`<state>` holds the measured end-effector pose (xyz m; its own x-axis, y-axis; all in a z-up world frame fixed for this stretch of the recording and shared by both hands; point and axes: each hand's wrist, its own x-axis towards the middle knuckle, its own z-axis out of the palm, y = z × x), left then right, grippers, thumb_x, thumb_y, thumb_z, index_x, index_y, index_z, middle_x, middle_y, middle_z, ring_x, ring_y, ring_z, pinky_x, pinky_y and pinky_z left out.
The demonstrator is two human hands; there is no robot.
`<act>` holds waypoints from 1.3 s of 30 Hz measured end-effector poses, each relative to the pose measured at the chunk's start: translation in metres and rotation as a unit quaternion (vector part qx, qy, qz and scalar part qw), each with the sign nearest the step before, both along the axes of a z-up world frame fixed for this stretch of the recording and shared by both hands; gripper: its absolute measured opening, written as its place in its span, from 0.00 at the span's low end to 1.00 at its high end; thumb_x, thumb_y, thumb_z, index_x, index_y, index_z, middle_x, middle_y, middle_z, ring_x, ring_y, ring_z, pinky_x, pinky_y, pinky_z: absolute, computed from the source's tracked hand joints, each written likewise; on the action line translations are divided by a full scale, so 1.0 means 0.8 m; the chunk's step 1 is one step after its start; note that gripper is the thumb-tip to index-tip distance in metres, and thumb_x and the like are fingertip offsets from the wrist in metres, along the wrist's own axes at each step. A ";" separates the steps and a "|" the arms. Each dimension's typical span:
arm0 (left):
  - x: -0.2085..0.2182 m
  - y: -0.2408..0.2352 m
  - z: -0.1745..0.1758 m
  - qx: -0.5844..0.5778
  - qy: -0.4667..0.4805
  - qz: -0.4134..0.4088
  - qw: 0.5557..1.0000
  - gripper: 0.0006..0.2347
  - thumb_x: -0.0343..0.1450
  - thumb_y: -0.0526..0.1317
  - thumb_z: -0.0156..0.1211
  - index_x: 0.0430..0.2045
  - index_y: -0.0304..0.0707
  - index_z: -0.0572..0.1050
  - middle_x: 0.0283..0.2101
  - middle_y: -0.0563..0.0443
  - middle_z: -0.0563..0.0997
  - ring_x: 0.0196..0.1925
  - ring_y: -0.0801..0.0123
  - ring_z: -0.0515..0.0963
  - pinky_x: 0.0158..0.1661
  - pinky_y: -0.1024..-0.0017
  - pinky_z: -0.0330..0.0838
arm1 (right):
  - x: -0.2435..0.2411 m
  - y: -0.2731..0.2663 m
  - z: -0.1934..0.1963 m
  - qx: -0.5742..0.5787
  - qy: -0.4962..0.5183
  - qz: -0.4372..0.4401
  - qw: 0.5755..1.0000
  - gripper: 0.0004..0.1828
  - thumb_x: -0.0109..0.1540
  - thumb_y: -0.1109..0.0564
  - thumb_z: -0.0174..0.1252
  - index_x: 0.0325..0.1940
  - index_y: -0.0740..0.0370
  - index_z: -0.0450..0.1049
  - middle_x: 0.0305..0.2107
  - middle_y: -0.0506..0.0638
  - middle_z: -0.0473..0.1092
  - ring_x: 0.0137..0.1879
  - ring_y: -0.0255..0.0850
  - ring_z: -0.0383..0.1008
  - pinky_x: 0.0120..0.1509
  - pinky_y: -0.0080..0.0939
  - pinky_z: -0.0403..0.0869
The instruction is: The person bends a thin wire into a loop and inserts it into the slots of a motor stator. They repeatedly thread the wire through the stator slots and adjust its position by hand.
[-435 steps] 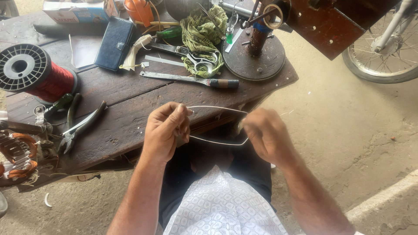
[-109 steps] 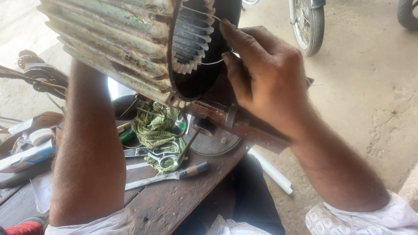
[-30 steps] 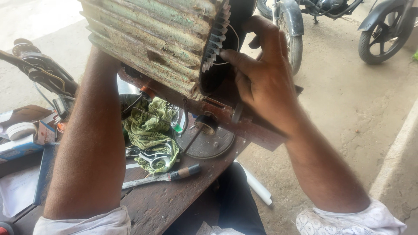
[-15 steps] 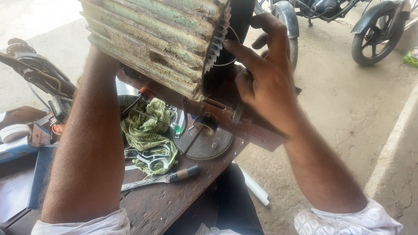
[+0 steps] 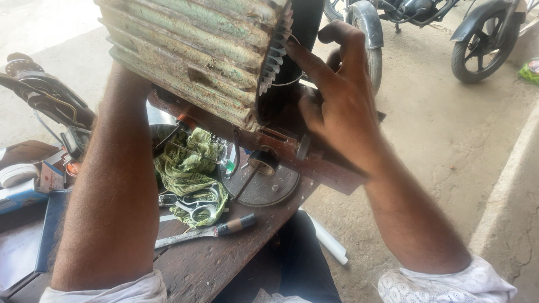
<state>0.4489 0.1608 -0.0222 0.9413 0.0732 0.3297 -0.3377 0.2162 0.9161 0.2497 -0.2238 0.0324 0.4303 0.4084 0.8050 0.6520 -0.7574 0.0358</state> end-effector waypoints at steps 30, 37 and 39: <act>0.007 0.026 0.009 0.026 0.019 0.003 0.999 0.13 0.80 0.41 0.49 0.53 0.32 0.75 0.50 0.44 0.82 0.50 0.64 0.84 0.49 0.67 0.83 | -0.005 0.007 0.014 0.123 -0.044 0.105 0.986 0.05 0.69 0.63 0.68 0.49 0.61 0.79 0.34 0.48 0.80 0.38 0.35 0.79 0.43 0.41 0.71; 0.011 0.034 0.016 0.020 0.016 0.012 1.000 0.13 0.80 0.42 0.49 0.53 0.32 0.75 0.50 0.44 0.82 0.50 0.64 0.84 0.49 0.67 0.83 | -0.004 0.007 0.020 0.130 -0.052 0.094 0.986 0.04 0.72 0.62 0.67 0.51 0.60 0.80 0.38 0.48 0.80 0.41 0.36 0.80 0.48 0.40 0.73; 0.005 0.041 0.015 0.022 0.017 0.020 0.999 0.13 0.80 0.42 0.49 0.53 0.32 0.75 0.50 0.44 0.82 0.50 0.64 0.84 0.50 0.67 0.83 | -0.006 0.008 0.023 0.132 -0.040 0.088 0.987 0.04 0.72 0.63 0.67 0.51 0.61 0.80 0.36 0.49 0.79 0.40 0.37 0.79 0.46 0.41 0.73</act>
